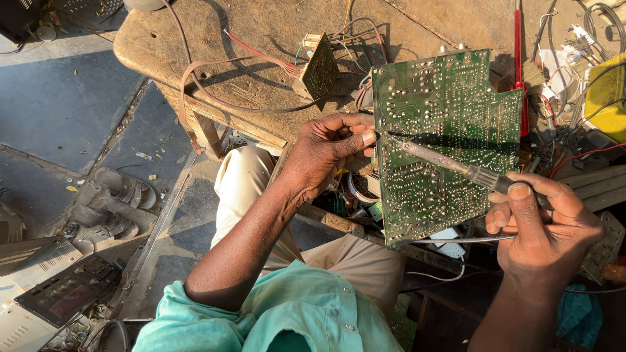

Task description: The person solders a green circuit board using a soldering iron and solder wire, working on multiple points across the board. They flip the board to access different sides and continue soldering various joints.

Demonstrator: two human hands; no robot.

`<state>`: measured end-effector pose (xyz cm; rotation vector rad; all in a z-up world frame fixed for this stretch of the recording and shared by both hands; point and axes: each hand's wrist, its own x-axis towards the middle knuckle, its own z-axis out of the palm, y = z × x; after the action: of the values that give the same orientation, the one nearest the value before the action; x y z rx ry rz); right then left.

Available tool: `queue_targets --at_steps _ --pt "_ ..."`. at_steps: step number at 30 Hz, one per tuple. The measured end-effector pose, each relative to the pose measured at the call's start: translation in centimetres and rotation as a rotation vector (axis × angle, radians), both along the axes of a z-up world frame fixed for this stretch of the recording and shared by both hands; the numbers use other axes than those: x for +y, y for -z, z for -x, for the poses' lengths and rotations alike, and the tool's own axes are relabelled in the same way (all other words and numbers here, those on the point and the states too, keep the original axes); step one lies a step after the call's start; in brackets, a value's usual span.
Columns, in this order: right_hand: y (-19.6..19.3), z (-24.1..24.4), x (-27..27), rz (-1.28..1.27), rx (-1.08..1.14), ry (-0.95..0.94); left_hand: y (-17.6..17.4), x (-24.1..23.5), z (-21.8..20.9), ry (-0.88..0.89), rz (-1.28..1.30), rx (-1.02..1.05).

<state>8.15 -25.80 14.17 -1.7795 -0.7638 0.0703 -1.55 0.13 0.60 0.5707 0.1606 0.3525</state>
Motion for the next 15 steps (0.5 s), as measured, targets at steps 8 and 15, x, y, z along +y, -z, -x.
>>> queue_targets --at_steps 8,15 --pt "-0.3 -0.3 -0.4 0.151 -0.175 0.017 0.0 0.0 0.0 0.000 -0.026 -0.004" --pt "-1.5 0.1 0.4 0.236 -0.353 -0.013 -0.2 0.1 0.0 0.013 -0.008 -0.007"
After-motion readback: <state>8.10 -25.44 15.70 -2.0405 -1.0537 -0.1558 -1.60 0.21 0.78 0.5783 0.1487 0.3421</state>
